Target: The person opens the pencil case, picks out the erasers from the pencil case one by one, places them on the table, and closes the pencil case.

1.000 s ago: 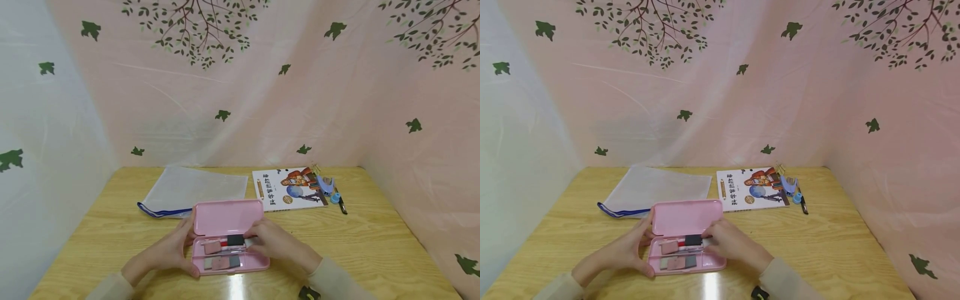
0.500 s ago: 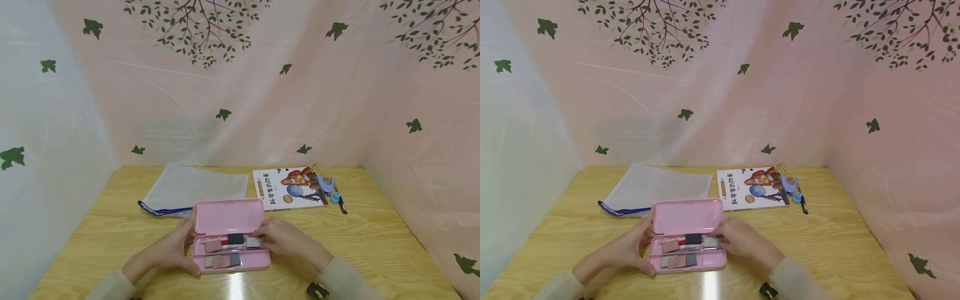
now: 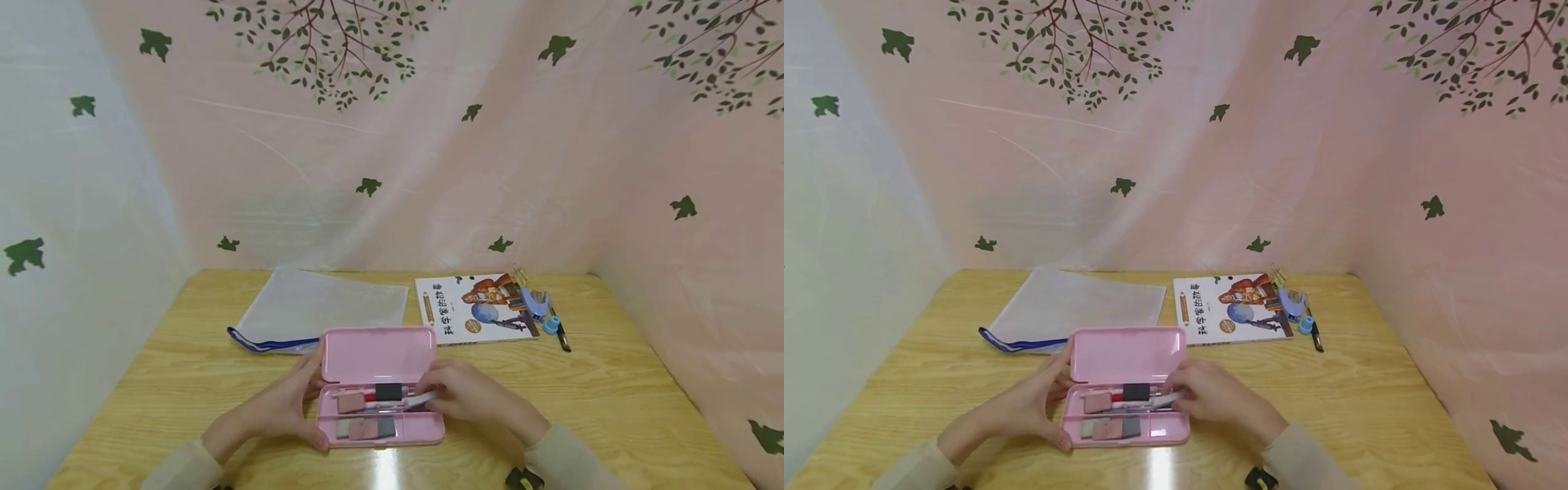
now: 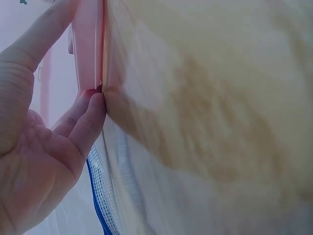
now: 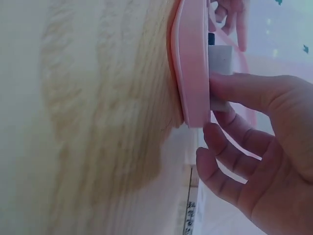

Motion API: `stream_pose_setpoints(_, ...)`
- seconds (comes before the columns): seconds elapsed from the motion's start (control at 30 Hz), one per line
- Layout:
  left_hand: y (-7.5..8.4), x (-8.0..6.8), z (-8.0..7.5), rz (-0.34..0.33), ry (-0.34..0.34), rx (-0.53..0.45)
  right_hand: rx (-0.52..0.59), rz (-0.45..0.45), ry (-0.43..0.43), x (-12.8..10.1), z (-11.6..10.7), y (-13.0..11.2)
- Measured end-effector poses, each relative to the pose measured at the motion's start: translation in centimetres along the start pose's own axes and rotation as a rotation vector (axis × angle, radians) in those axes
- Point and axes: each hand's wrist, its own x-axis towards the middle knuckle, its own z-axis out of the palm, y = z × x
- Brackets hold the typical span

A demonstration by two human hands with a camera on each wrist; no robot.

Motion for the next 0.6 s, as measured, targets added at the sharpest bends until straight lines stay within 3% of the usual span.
stream_pose_setpoints(0.13, 0.0, -0.1, 0.0, 0.003, 0.001, 0.006, 0.213, 0.035, 0.018, -0.8, -0.3, 1.0)
stream_pose_setpoints(0.2, 0.0, -0.1, 0.0, 0.005, 0.002, 0.013, 0.266, 0.049, 0.043, -1.3, -0.7, 1.7)
stream_pose_setpoints(0.47, 0.0, 0.1, 0.0, 0.008, 0.0, 0.038, 0.337, 0.133, 0.117, -4.4, -2.8, 5.1)
stream_pose_setpoints(0.6, 0.0, 0.2, 0.0, -0.001, -0.002, 0.04, 0.372, 0.258, 0.123, -5.6, -3.6, 7.0)
